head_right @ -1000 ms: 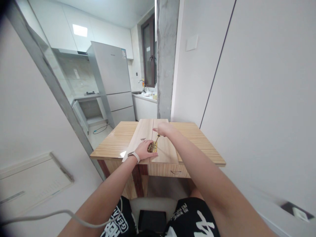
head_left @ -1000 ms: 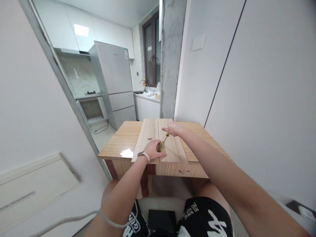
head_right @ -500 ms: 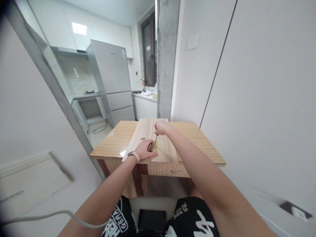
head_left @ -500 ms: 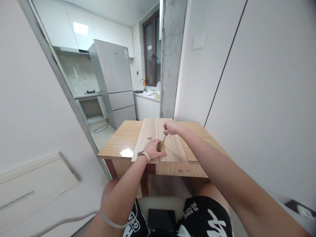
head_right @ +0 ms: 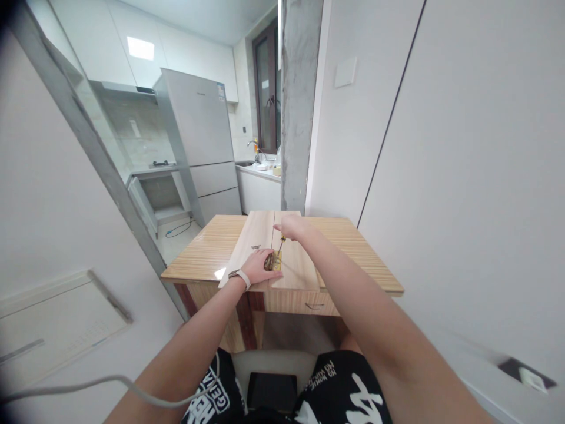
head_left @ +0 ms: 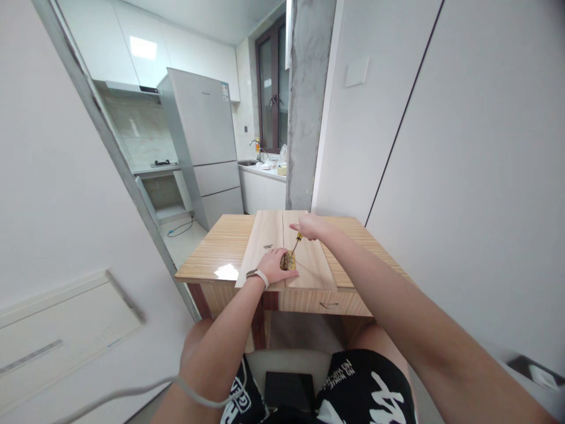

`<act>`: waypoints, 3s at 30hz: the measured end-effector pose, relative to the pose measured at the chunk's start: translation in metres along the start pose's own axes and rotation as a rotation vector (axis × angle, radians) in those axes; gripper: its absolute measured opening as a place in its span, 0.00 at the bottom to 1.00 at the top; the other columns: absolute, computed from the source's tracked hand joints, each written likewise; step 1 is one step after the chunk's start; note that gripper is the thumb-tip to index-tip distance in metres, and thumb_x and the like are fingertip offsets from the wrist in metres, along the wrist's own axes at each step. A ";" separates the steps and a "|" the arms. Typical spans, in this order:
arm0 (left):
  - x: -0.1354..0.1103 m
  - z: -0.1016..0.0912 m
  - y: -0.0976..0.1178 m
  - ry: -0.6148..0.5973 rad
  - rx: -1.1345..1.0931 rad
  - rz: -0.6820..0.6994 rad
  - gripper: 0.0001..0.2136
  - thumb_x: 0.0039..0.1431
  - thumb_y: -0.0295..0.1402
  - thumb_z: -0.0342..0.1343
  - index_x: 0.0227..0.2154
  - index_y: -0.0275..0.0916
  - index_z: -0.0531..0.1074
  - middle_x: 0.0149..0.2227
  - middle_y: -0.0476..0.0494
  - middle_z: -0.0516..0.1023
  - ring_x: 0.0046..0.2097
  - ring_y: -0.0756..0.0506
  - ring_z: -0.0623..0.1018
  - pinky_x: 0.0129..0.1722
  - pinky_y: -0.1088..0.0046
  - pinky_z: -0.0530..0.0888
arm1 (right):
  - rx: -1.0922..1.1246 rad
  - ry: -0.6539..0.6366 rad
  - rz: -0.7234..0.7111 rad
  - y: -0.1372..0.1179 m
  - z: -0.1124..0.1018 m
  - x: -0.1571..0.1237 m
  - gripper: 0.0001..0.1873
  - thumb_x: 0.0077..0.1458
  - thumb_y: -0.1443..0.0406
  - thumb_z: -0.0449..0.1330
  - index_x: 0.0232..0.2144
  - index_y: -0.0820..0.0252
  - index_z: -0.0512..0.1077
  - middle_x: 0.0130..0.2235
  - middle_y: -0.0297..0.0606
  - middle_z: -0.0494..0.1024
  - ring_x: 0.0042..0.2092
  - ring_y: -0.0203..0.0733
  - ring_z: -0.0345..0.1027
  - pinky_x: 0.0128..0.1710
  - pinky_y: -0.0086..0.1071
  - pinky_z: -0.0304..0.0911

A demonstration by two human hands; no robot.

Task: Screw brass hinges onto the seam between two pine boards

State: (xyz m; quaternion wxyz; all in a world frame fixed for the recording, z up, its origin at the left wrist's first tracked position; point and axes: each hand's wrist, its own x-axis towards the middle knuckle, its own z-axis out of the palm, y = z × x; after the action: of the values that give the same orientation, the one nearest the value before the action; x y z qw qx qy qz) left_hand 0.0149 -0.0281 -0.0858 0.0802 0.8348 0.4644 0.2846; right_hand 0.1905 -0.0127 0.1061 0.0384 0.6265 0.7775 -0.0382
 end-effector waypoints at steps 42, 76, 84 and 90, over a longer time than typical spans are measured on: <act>-0.002 -0.007 0.006 -0.016 -0.008 -0.015 0.39 0.46 0.62 0.65 0.57 0.44 0.69 0.56 0.38 0.75 0.58 0.33 0.73 0.59 0.53 0.69 | -0.034 0.059 -0.229 0.011 0.005 0.010 0.08 0.56 0.62 0.68 0.39 0.55 0.79 0.41 0.36 0.83 0.42 0.39 0.75 0.34 0.26 0.59; -0.001 -0.002 0.001 -0.003 -0.001 0.010 0.41 0.46 0.65 0.63 0.58 0.43 0.68 0.57 0.37 0.74 0.59 0.33 0.72 0.61 0.53 0.68 | -0.009 0.028 -0.017 0.003 0.003 0.003 0.36 0.67 0.42 0.47 0.33 0.67 0.80 0.29 0.50 0.82 0.32 0.44 0.78 0.38 0.30 0.65; -0.001 0.000 0.000 0.002 0.007 0.011 0.41 0.46 0.66 0.62 0.58 0.44 0.68 0.57 0.37 0.74 0.59 0.33 0.72 0.61 0.53 0.68 | -0.076 0.057 -0.146 0.006 -0.001 -0.005 0.17 0.65 0.58 0.57 0.39 0.63 0.81 0.37 0.46 0.85 0.40 0.43 0.78 0.39 0.28 0.64; -0.001 -0.002 0.002 0.002 0.002 0.022 0.40 0.46 0.64 0.64 0.57 0.44 0.68 0.56 0.38 0.75 0.57 0.33 0.73 0.59 0.54 0.69 | -0.011 0.024 -0.267 0.012 0.004 0.006 0.09 0.53 0.64 0.68 0.40 0.55 0.80 0.41 0.36 0.84 0.42 0.39 0.76 0.35 0.25 0.61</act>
State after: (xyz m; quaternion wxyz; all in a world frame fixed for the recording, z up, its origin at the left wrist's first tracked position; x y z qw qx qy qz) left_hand 0.0147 -0.0299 -0.0838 0.0758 0.8395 0.4556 0.2860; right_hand 0.2009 -0.0050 0.1015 0.0269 0.5177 0.8546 -0.0313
